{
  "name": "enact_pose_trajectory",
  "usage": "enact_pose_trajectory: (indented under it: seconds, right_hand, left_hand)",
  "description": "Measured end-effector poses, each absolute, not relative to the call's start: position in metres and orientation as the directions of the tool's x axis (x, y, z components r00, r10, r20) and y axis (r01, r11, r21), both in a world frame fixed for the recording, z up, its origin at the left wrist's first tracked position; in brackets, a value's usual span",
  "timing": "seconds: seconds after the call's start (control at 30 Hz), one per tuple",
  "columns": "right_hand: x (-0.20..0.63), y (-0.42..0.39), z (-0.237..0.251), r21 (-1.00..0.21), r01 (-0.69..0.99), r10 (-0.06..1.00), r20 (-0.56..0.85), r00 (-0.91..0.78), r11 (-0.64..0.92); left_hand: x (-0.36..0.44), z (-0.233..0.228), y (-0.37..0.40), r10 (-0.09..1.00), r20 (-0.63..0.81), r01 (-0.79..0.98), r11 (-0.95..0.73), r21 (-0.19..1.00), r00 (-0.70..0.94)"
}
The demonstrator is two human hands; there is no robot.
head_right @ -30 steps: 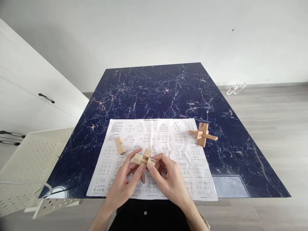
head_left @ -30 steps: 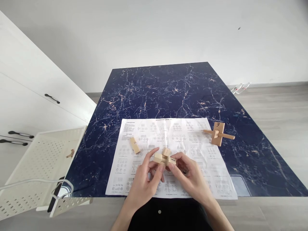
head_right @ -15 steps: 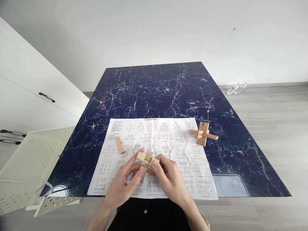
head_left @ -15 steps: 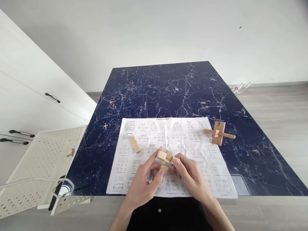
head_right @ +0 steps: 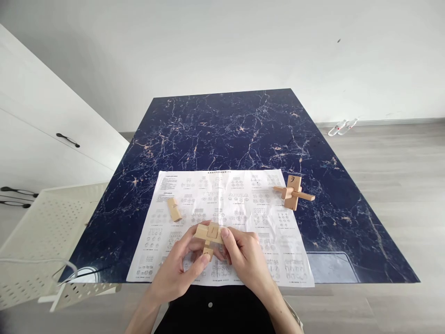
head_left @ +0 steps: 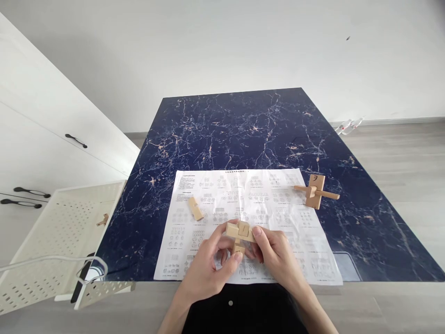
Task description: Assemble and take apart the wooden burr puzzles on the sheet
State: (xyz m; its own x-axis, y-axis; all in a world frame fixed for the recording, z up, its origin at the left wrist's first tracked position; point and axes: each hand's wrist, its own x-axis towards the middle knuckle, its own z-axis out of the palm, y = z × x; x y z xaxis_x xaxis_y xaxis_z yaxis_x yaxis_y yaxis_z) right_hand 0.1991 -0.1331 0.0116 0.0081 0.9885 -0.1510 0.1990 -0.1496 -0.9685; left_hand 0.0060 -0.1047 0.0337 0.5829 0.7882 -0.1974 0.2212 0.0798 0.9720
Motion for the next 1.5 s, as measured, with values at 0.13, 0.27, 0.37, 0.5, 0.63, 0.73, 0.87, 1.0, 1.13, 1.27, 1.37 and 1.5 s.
enact_pose_trajectory:
  seconds: [0.13,0.27,0.37,0.5,0.63,0.73,0.87,1.0,1.13,1.27,1.37,1.5]
  right_hand:
    - [0.199,-0.133,0.011,-0.967,0.187,0.985,-0.172,0.008,-0.170]
    - [0.198,-0.132,0.011,-0.964,0.194,0.983,-0.182,0.007,-0.180]
    - [0.199,-0.132,0.011,-0.963,0.199,0.982,-0.186,-0.006,-0.181]
    - [0.200,-0.132,0.011,-0.961,0.203,0.980,-0.198,-0.026,-0.189]
    - [0.199,-0.133,0.011,-0.959,0.199,0.978,-0.209,-0.014,-0.202]
    - [0.199,-0.134,0.011,-0.961,0.190,0.979,-0.200,0.028,-0.201]
    - [0.196,-0.133,0.015,-0.967,0.181,0.983,-0.180,0.019,-0.180]
    - [0.184,-0.129,0.017,-0.930,0.354,0.995,-0.099,0.017,-0.098]
    - [0.160,-0.120,0.013,-0.886,0.459,0.998,0.040,-0.049,0.058]
    - [0.138,-0.106,0.008,-0.786,0.582,0.978,0.167,-0.126,0.209]
    - [0.127,-0.097,0.006,-0.692,0.655,0.952,0.181,-0.249,0.303]
    - [0.124,-0.095,0.005,-0.652,0.678,0.936,0.164,-0.312,0.340]
  left_hand:
    - [0.004,0.029,-0.107,0.797,-0.174,0.192,0.074,0.979,0.579]
    - [0.003,0.027,-0.107,0.794,-0.166,0.168,0.082,0.982,0.585]
    - [0.002,0.027,-0.107,0.792,-0.176,0.181,0.084,0.980,0.585]
    - [0.001,0.027,-0.106,0.789,-0.166,0.181,0.071,0.981,0.592]
    - [0.002,0.026,-0.107,0.783,-0.181,0.170,0.097,0.981,0.595]
    - [0.002,0.024,-0.109,0.818,-0.207,0.154,0.147,0.977,0.537]
    - [-0.001,0.017,-0.109,0.888,-0.160,-0.051,0.201,0.978,0.432]
    - [-0.004,0.015,-0.103,0.992,-0.032,-0.271,0.064,0.960,0.124]
    - [-0.005,0.018,-0.100,0.964,-0.028,-0.356,-0.070,0.932,-0.263]
    - [-0.004,0.020,-0.098,0.921,-0.120,-0.407,-0.045,0.912,-0.371]
    - [-0.004,0.019,-0.096,0.924,-0.129,-0.427,-0.041,0.903,-0.360]
    - [-0.003,0.019,-0.095,0.934,-0.154,-0.443,-0.006,0.896,-0.324]
